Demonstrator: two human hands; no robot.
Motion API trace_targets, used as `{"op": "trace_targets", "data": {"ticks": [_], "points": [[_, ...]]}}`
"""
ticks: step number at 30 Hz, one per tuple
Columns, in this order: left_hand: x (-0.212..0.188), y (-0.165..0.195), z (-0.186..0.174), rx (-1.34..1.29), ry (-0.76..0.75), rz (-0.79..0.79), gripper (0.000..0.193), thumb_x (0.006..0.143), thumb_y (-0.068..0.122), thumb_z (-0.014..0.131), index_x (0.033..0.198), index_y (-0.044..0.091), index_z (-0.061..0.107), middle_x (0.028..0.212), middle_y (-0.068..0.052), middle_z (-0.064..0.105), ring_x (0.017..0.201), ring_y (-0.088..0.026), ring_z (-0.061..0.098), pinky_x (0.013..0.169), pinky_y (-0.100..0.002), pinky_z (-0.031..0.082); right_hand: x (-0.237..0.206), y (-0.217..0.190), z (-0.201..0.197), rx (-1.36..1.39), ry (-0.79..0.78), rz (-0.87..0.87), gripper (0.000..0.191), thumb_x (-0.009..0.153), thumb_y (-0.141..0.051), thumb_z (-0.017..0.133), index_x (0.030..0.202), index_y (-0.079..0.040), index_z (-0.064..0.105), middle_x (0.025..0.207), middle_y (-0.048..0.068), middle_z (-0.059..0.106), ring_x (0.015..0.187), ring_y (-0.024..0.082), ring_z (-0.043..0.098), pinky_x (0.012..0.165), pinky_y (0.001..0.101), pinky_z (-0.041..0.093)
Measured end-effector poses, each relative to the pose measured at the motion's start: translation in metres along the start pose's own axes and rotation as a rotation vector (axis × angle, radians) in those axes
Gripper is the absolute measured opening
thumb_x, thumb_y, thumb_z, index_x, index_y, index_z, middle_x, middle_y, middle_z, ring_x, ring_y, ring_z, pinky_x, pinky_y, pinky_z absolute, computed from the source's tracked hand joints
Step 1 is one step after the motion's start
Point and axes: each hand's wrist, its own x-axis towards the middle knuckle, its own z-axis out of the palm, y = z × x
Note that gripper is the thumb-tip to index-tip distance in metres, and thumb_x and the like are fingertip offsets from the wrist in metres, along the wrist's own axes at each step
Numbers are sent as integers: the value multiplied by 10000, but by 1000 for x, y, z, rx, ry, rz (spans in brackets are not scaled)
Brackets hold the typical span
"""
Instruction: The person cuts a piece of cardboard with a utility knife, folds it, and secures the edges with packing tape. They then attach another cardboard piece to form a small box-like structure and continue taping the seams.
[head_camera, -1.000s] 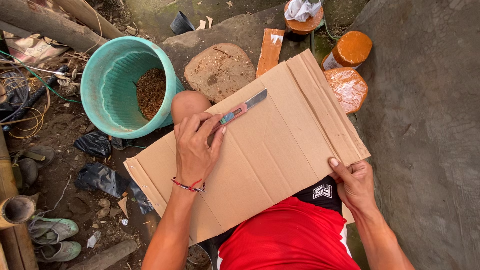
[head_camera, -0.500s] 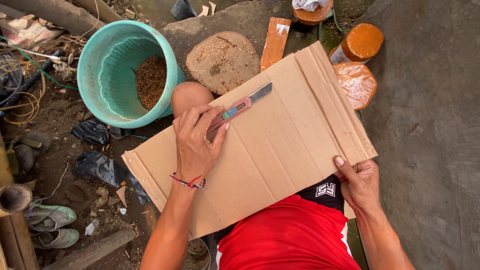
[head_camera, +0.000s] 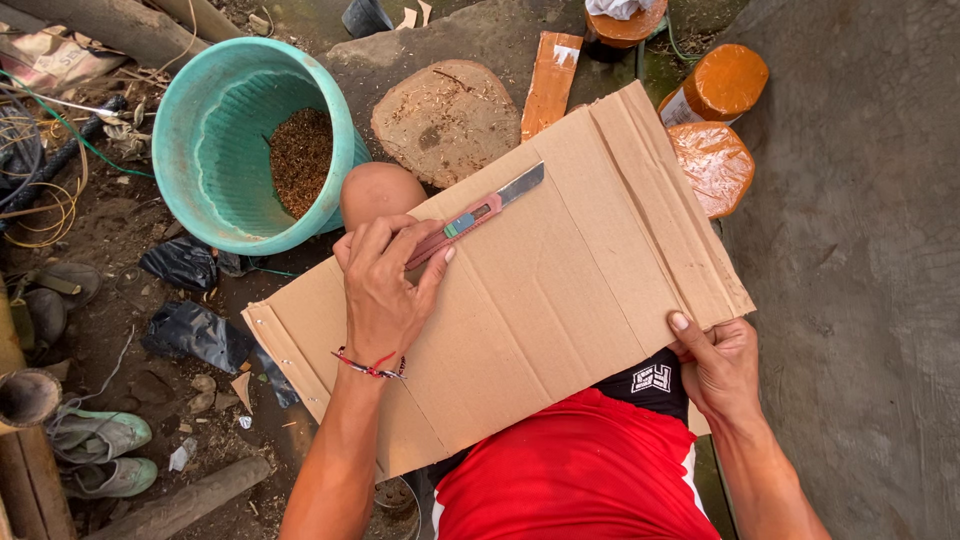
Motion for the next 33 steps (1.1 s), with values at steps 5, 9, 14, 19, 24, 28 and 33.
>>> {"op": "trace_targets", "data": {"ticks": [5,9,14,19,24,28,33], "points": [[0,1,0,-11,-7,-5,291,846,174,856,1103,81,756,1058,-54,660,999,-225,605,960,-388,368,-1,0,-1,-1,-8,-5,185,911,-89,800,816,20,685,723,104,685,616,130,620,585,270,493],[0,1,-1,-8,-5,-10,295,842,172,857,1104,81,757,1061,-55,660,1007,-230,610,969,-389,366,0,3,-3,-6,-1,-12,200,915,-83,806,800,20,679,722,99,679,611,128,611,583,266,486],[-1,-1,-1,-16,1,-14,340,835,175,858,1132,61,739,1078,-57,664,1023,-231,618,985,-397,362,0,4,-3,-21,3,-27,188,912,-80,808,807,7,678,722,92,674,613,129,606,590,267,483],[-2,-3,-2,6,-12,1,316,836,174,857,1116,83,743,1066,-57,663,994,-233,612,966,-398,357,0,4,-3,4,-2,-5,191,890,-98,803,777,-8,677,712,77,672,614,116,604,590,257,482],[2,-3,-5,27,-50,3,277,864,159,830,1112,78,736,1049,-60,661,995,-253,599,968,-408,353,0,7,-3,-65,26,6,365,904,-126,823,644,0,601,609,91,632,534,128,567,514,280,447],[14,5,-5,-22,-72,33,270,894,159,805,1131,65,719,1064,-71,655,1028,-263,595,985,-410,352,-2,6,4,-60,20,7,342,893,-125,821,651,10,620,617,70,624,543,110,559,519,276,448],[41,29,19,-86,-68,139,249,893,163,805,1105,65,719,1054,-81,646,1017,-267,596,986,-431,342,-3,2,14,-5,8,25,236,855,-117,801,703,2,664,646,49,653,562,95,584,542,266,476]]}}
